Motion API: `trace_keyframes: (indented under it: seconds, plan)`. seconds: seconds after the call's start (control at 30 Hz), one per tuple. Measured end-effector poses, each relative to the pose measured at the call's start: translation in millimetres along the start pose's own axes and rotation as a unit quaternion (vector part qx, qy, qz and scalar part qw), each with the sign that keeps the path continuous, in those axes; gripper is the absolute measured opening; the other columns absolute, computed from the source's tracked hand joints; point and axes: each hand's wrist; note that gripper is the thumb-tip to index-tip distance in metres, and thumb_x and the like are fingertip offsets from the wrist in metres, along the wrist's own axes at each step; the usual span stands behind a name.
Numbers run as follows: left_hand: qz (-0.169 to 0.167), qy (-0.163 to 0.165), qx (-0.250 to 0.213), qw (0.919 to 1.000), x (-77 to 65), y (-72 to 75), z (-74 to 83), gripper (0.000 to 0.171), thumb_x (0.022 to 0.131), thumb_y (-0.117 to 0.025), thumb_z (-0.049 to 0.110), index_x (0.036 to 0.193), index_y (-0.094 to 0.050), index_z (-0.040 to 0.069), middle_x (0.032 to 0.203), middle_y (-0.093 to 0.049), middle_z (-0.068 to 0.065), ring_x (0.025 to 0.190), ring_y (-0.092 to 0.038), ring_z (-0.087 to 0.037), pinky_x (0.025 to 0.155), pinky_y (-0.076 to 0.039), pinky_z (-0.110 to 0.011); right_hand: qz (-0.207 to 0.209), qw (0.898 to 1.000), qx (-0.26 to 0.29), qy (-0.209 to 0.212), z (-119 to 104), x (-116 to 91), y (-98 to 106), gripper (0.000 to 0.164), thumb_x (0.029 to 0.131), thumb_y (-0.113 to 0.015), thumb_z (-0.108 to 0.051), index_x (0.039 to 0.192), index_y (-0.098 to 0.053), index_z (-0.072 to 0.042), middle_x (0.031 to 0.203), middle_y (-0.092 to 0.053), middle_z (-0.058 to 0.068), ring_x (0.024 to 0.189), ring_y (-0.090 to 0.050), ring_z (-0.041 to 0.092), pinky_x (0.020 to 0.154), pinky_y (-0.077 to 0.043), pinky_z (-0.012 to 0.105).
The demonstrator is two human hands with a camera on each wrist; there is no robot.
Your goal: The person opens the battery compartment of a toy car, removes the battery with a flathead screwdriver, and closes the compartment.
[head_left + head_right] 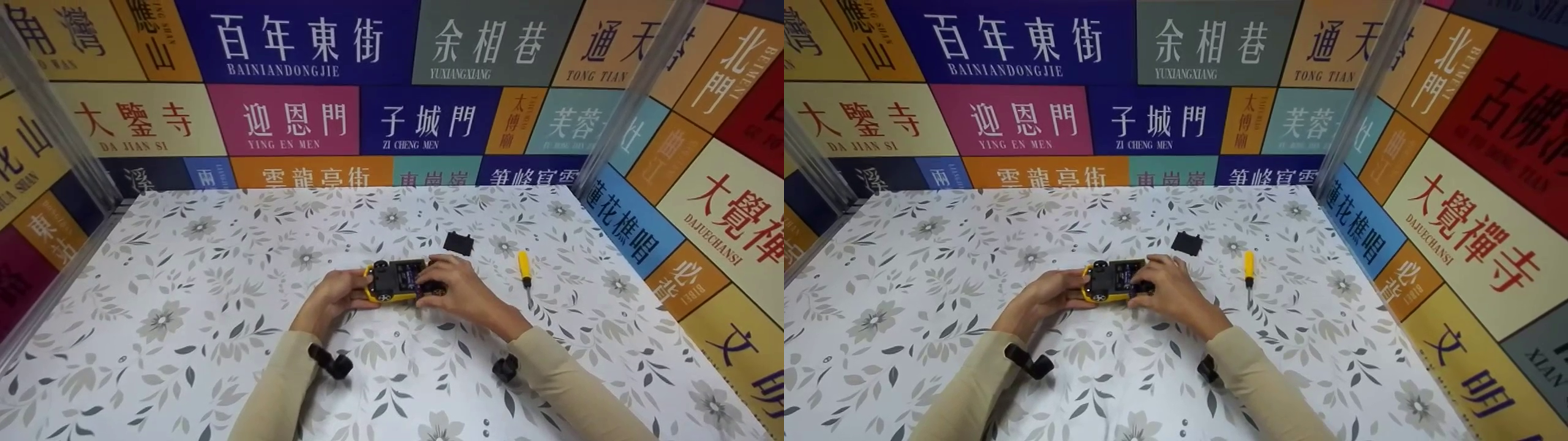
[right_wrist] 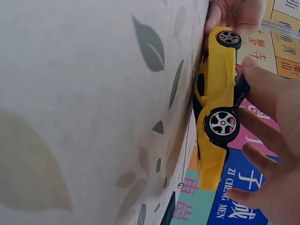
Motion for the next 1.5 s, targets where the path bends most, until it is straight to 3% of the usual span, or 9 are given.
trace_keyframes:
  seconds: [0.2,0.47,0.67,0.83,1.13,1.3,1.5]
  plan:
    - [0.005,0.002,0.007,1.0,2.0,1.3,-2.8,0.041,0.097,-0.056,0.002,0.138,-0.055,-0.004,0.121,-0.067,-0.03,0.088,-0.076,-0.031,0.083,-0.063,-0.044,0.024,1.0,-0.003,-0.016,-2.4,-0.9,-7.2,0.027,0.083,-0.08,-0.017,0.108,-0.075,-0.011,0.118,-0.073,0.009,0.133,-0.052,0.035,0.116,-0.036,0.061]
    - [-0.002,0.002,0.004,1.0,1.0,0.6,-1.2,0.043,0.097,-0.055,0.002,0.139,-0.053,-0.004,0.124,-0.065,-0.031,0.096,-0.075,-0.035,0.085,-0.063,-0.045,0.078,0.993,0.066,-0.051,-4.6,0.5,-5.0,0.022,0.086,-0.078,-0.013,0.108,-0.075,-0.009,0.125,-0.068,0.016,0.124,-0.059,0.034,0.108,-0.048,0.055]
    - [-0.012,-0.004,-0.012,0.9998,3.4,2.9,-1.9,0.041,0.094,-0.053,0.0,0.134,-0.055,-0.009,0.098,-0.075,-0.023,0.083,-0.076,-0.031,0.081,-0.064,-0.045,0.12,0.988,0.087,-0.049,-2.3,1.3,11.0,0.02,0.087,-0.077,-0.013,0.106,-0.074,-0.007,0.112,-0.073,0.01,0.11,-0.065,0.029,0.094,-0.057,0.05]
    - [-0.011,-0.005,-0.018,0.9998,4.6,3.6,-2.9,0.04,0.092,-0.053,0.0,0.131,-0.057,-0.01,0.087,-0.075,-0.015,0.078,-0.076,-0.028,0.079,-0.064,-0.045,0.125,0.981,0.101,-0.108,5.3,0.9,28.1,0.025,0.09,-0.074,-0.017,0.114,-0.072,-0.009,0.112,-0.072,0.01,0.111,-0.065,0.029,0.096,-0.054,0.053]
    - [-0.006,0.006,-0.011,0.9999,3.0,3.7,-3.2,0.044,0.092,-0.054,0.001,0.135,-0.056,-0.005,0.098,-0.076,-0.017,0.082,-0.075,-0.028,0.083,-0.064,-0.045,0.111,0.959,0.153,-0.212,30.7,-4.0,56.8,0.04,0.094,-0.07,-0.033,0.128,-0.067,-0.011,0.119,-0.072,0.012,0.122,-0.063,0.032,0.105,-0.051,0.052]
    - [-0.003,0.01,-0.01,0.9999,2.3,3.5,-1.9,0.046,0.091,-0.052,-0.001,0.136,-0.055,-0.005,0.107,-0.074,-0.022,0.083,-0.075,-0.029,0.085,-0.063,-0.046,0.102,0.944,0.185,-0.254,46.2,-3.1,67.9,0.044,0.097,-0.066,-0.034,0.133,-0.064,-0.009,0.12,-0.07,0.014,0.114,-0.067,0.028,0.098,-0.054,0.047]
    - [-0.005,0.012,-0.013,0.9998,1.7,3.6,-0.8,0.049,0.09,-0.053,-0.001,0.139,-0.053,-0.003,0.117,-0.071,-0.025,0.086,-0.075,-0.029,0.085,-0.063,-0.045,0.075,0.922,0.213,-0.314,64.6,1.4,77.1,0.045,0.1,-0.061,-0.028,0.138,-0.058,-0.005,0.131,-0.064,0.018,0.103,-0.067,0.014,0.105,-0.053,0.044]
Point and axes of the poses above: each hand's wrist, its own x-axis towards the middle knuckle, its own y-axis out of the back of the hand, z = x × y
